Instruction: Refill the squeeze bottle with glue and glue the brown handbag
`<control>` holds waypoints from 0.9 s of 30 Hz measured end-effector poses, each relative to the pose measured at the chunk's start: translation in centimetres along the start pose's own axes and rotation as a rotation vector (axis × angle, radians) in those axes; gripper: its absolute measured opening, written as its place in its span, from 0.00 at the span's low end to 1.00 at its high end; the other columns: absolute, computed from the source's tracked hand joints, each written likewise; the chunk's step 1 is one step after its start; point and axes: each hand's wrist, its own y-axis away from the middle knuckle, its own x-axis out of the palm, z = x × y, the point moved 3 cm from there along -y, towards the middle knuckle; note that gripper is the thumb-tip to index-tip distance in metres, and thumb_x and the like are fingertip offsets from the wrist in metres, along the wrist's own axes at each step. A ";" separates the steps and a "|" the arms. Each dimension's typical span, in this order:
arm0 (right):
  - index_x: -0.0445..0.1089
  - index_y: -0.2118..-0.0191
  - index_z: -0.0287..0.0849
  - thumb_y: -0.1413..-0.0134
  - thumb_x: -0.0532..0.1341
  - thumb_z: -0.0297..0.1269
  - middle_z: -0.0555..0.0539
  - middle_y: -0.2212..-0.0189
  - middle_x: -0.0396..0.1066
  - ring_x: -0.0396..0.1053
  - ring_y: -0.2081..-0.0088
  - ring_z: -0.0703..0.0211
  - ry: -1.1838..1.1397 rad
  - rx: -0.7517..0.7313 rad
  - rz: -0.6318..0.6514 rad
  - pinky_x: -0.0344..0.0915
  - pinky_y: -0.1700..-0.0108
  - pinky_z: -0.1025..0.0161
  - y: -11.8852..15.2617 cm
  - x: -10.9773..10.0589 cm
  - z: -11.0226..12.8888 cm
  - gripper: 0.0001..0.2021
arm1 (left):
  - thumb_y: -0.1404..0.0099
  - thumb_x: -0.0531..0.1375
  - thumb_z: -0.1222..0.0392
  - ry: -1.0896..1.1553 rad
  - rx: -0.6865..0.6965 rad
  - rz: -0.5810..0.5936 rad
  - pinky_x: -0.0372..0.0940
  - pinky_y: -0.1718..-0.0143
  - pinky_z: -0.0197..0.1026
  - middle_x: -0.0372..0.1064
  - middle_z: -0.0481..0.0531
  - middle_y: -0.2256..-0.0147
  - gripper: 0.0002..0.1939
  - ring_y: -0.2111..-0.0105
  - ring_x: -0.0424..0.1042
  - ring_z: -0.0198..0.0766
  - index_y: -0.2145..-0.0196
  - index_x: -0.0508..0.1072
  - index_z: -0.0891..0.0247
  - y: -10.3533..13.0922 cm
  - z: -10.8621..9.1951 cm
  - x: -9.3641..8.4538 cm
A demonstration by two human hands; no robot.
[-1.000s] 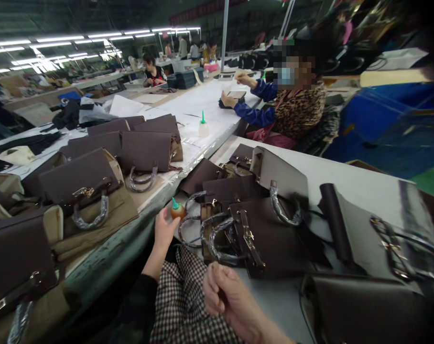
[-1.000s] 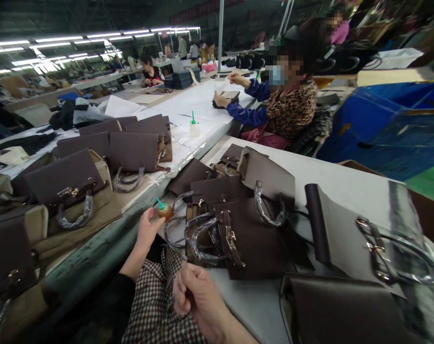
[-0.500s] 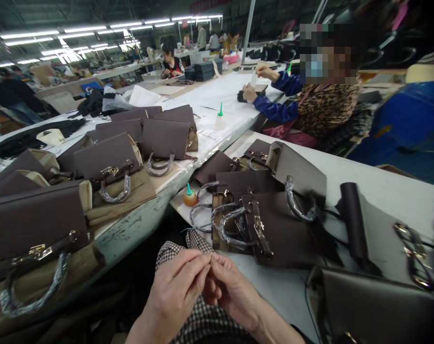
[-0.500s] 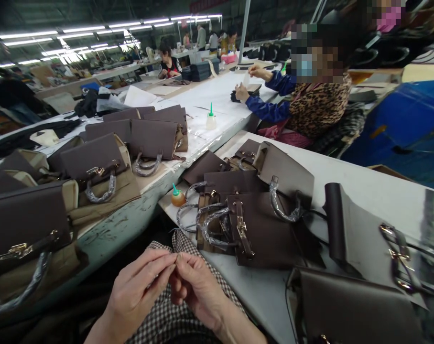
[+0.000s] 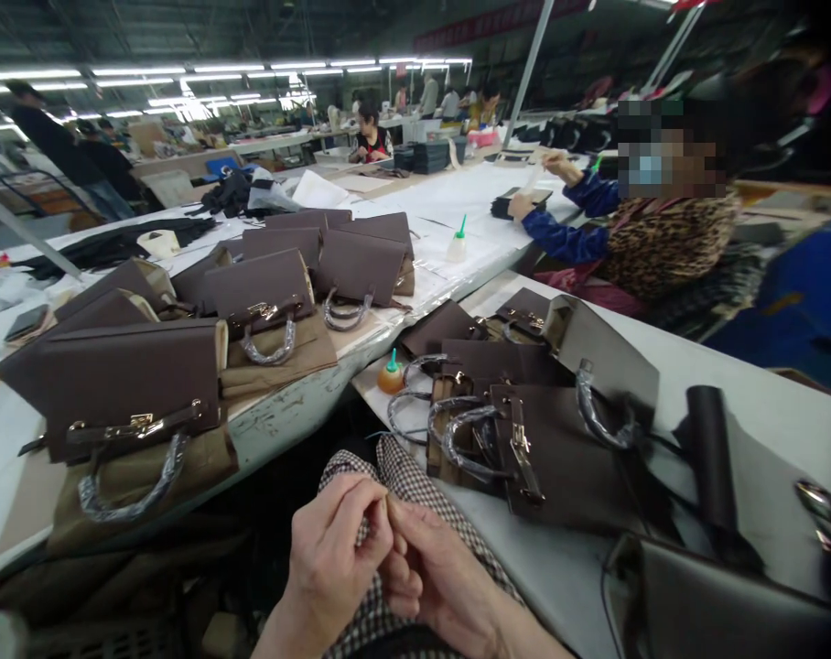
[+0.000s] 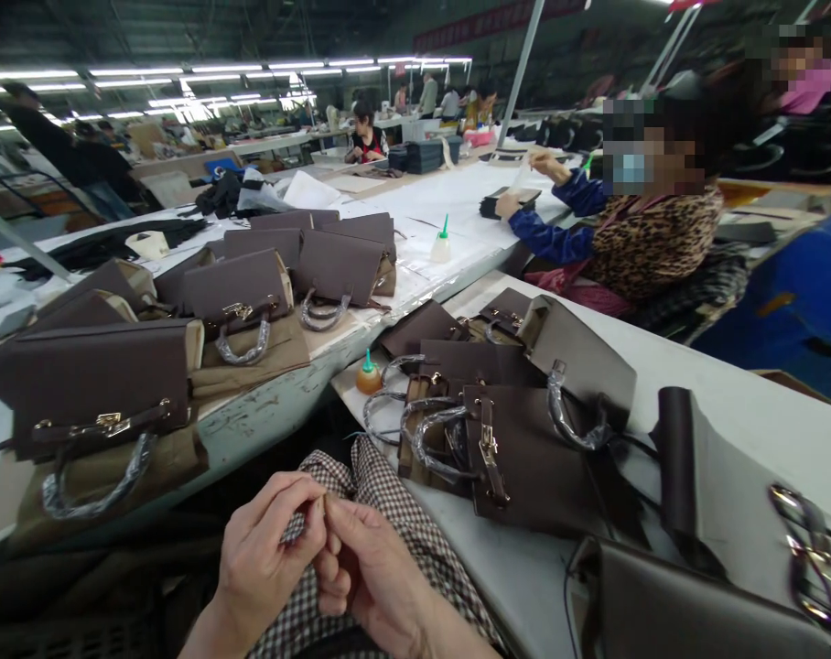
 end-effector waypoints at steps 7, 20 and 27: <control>0.63 0.76 0.43 0.34 0.65 0.54 0.56 0.87 0.62 0.45 0.89 0.73 -0.011 0.034 0.110 0.53 0.85 0.73 0.0 1.4 -1.7 0.25 | 0.31 0.60 0.73 -0.027 -0.113 -0.080 0.72 0.56 0.32 0.75 0.51 0.63 0.09 0.63 0.77 0.33 0.57 0.73 0.63 2.1 1.3 -1.6; 0.63 0.75 0.44 0.28 0.54 0.60 0.56 0.86 0.63 0.47 0.90 0.71 -0.096 0.023 0.445 0.58 0.83 0.71 -0.6 2.1 -2.4 0.28 | 0.25 0.59 0.55 0.633 -0.866 -0.048 0.65 0.62 0.37 0.70 0.47 0.69 0.12 0.68 0.69 0.35 0.65 0.77 0.60 4.3 4.6 -4.5; 0.65 0.75 0.43 0.33 0.64 0.54 0.57 0.84 0.57 0.42 0.86 0.72 -0.026 0.121 0.225 0.46 0.83 0.72 -0.7 1.0 -4.0 0.24 | 0.25 0.55 0.47 0.915 -1.141 -0.426 0.68 0.70 0.41 0.74 0.55 0.71 0.23 0.72 0.72 0.40 0.63 0.80 0.70 9.7 9.5 -6.2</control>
